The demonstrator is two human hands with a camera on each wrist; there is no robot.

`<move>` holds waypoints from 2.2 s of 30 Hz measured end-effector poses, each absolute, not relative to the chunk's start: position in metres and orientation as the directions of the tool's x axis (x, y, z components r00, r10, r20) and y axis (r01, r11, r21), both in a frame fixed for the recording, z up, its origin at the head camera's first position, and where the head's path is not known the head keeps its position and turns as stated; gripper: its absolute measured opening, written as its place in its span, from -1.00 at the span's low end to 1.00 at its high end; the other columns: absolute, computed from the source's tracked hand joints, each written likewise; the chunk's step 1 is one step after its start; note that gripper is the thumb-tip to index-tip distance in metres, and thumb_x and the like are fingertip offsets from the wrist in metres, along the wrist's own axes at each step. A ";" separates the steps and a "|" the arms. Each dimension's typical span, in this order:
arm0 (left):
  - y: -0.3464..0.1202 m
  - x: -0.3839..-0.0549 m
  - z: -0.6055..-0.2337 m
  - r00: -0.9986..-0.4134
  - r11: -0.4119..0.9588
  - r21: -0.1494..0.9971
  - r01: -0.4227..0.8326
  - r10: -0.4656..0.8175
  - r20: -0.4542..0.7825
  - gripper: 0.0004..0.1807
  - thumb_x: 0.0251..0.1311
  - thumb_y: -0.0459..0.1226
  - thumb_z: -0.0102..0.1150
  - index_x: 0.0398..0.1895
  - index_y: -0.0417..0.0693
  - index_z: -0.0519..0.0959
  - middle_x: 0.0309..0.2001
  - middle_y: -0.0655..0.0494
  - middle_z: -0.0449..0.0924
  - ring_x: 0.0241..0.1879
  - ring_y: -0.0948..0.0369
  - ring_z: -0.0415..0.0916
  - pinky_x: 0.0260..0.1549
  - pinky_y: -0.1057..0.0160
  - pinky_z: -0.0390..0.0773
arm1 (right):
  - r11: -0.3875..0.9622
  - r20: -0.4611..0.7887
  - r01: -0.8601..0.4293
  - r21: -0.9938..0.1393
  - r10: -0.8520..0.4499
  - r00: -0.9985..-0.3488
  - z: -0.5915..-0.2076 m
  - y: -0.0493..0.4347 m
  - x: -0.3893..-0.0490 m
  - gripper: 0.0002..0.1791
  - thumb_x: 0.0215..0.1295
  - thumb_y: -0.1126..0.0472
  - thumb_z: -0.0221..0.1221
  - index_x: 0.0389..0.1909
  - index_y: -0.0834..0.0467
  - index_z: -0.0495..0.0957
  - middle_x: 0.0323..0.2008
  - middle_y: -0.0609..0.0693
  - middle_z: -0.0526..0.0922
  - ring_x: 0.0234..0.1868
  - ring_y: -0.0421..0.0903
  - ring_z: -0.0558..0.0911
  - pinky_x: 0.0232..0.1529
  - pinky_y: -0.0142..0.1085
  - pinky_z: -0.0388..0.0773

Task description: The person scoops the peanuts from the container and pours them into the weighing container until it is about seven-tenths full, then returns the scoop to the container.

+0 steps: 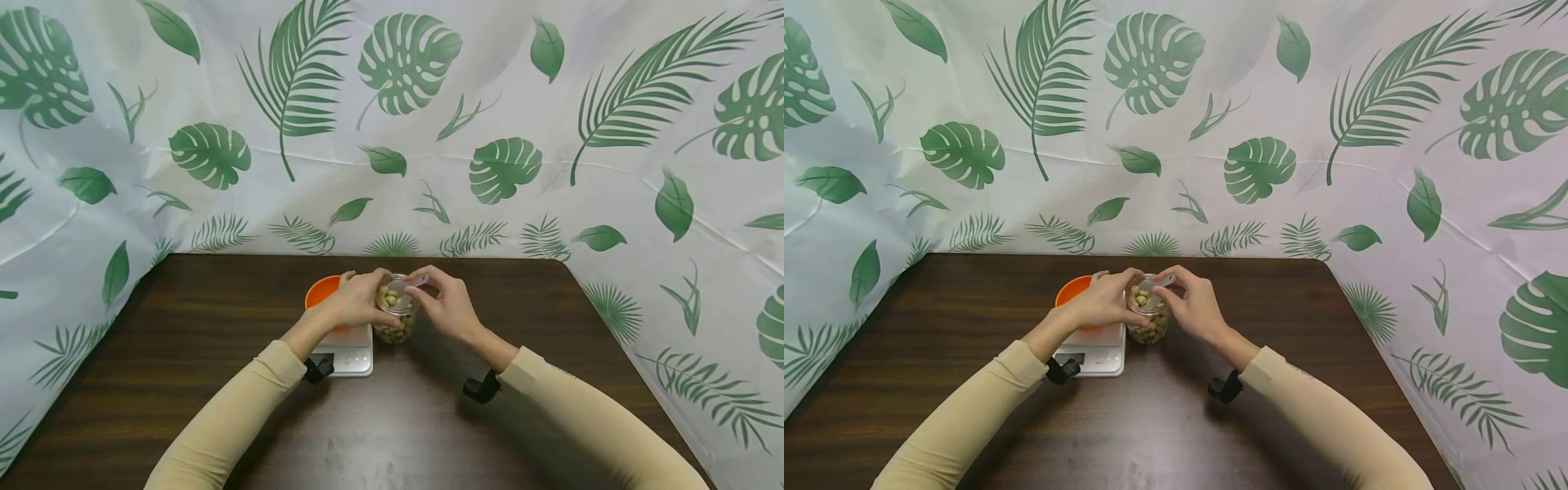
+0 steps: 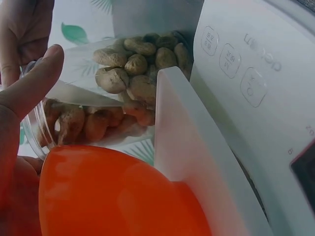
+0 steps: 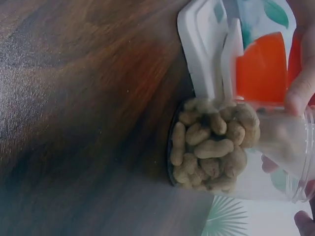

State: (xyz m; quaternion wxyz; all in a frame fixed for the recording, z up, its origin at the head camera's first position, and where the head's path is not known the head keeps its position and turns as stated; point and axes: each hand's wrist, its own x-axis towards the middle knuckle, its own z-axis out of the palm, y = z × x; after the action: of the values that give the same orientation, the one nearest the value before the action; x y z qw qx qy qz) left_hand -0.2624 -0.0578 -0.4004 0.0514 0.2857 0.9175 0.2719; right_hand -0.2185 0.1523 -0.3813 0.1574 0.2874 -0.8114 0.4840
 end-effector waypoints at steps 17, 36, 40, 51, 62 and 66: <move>-0.057 -0.263 -0.398 -0.824 0.689 0.521 0.503 0.564 0.051 -0.02 -0.02 0.13 0.59 0.41 -0.06 0.35 0.14 0.16 0.61 0.15 0.12 0.51 0.33 -0.26 -0.05 | 0.216 0.461 -0.508 -0.834 -0.233 -0.856 -0.410 0.177 -0.245 -0.81 0.44 0.44 0.20 0.01 0.39 0.60 -0.07 0.29 0.70 -0.36 -0.11 0.59 -0.40 -0.29 0.49; -0.056 -0.262 -0.396 -0.817 0.682 0.529 0.505 0.576 0.037 0.00 0.01 0.12 0.58 0.45 -0.05 0.31 0.21 0.18 0.55 0.20 0.20 0.46 0.31 -0.29 -0.04 | 0.128 0.459 -0.476 -0.870 -0.141 -0.877 -0.415 0.185 -0.243 -0.82 0.44 0.42 0.22 -0.01 0.41 0.59 -0.07 0.33 0.70 -0.14 -0.07 0.69 -0.12 -0.38 0.60; -0.055 -0.262 -0.395 -0.819 0.685 0.529 0.501 0.573 0.034 0.00 0.02 0.11 0.58 0.45 -0.06 0.31 0.21 0.18 0.55 0.20 0.18 0.46 0.30 -0.29 -0.04 | 0.118 0.453 -0.465 -0.878 -0.115 -0.884 -0.414 0.185 -0.242 -0.81 0.43 0.42 0.22 -0.02 0.42 0.59 -0.06 0.35 0.69 -0.13 -0.14 0.68 -0.10 -0.38 0.60; -0.052 -0.261 -0.392 -0.820 0.708 0.492 0.506 0.572 0.020 0.17 0.02 0.13 0.56 0.59 -0.15 0.14 0.43 0.03 0.39 0.35 0.07 0.36 0.29 -0.28 0.00 | 0.091 0.405 -0.404 -0.910 -0.010 -0.914 -0.413 0.185 -0.241 -0.78 0.42 0.39 0.25 -0.02 0.45 0.60 -0.17 0.14 0.73 -0.19 -0.13 0.69 -0.10 -0.37 0.60; -0.050 -0.262 -0.391 -0.819 0.711 0.488 0.507 0.574 0.014 0.22 0.00 0.12 0.57 0.60 -0.16 0.09 0.42 0.02 0.40 0.33 0.06 0.37 0.26 -0.27 0.04 | 0.041 0.396 -0.396 -0.918 -0.005 -0.918 -0.418 0.189 -0.243 -0.74 0.43 0.38 0.25 0.01 0.49 0.56 -0.11 0.13 0.74 -0.14 -0.03 0.71 -0.04 -0.29 0.64; -0.050 -0.262 -0.390 -0.817 0.707 0.491 0.509 0.576 0.018 0.23 0.00 0.10 0.59 0.61 -0.16 0.07 0.40 0.01 0.42 0.32 0.06 0.39 0.25 -0.27 0.05 | 0.012 0.393 -0.393 -0.920 0.017 -0.919 -0.419 0.190 -0.243 -0.75 0.41 0.42 0.25 0.00 0.50 0.56 -0.13 0.11 0.75 -0.15 -0.06 0.70 -0.05 -0.26 0.64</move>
State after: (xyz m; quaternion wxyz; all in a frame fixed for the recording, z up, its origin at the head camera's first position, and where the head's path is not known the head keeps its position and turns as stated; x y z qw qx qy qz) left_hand -0.2619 -0.0498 -0.3902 0.0686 0.2945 0.9213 0.2444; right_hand -0.2434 0.1899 -0.4193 0.1486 0.1349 -0.6957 0.6897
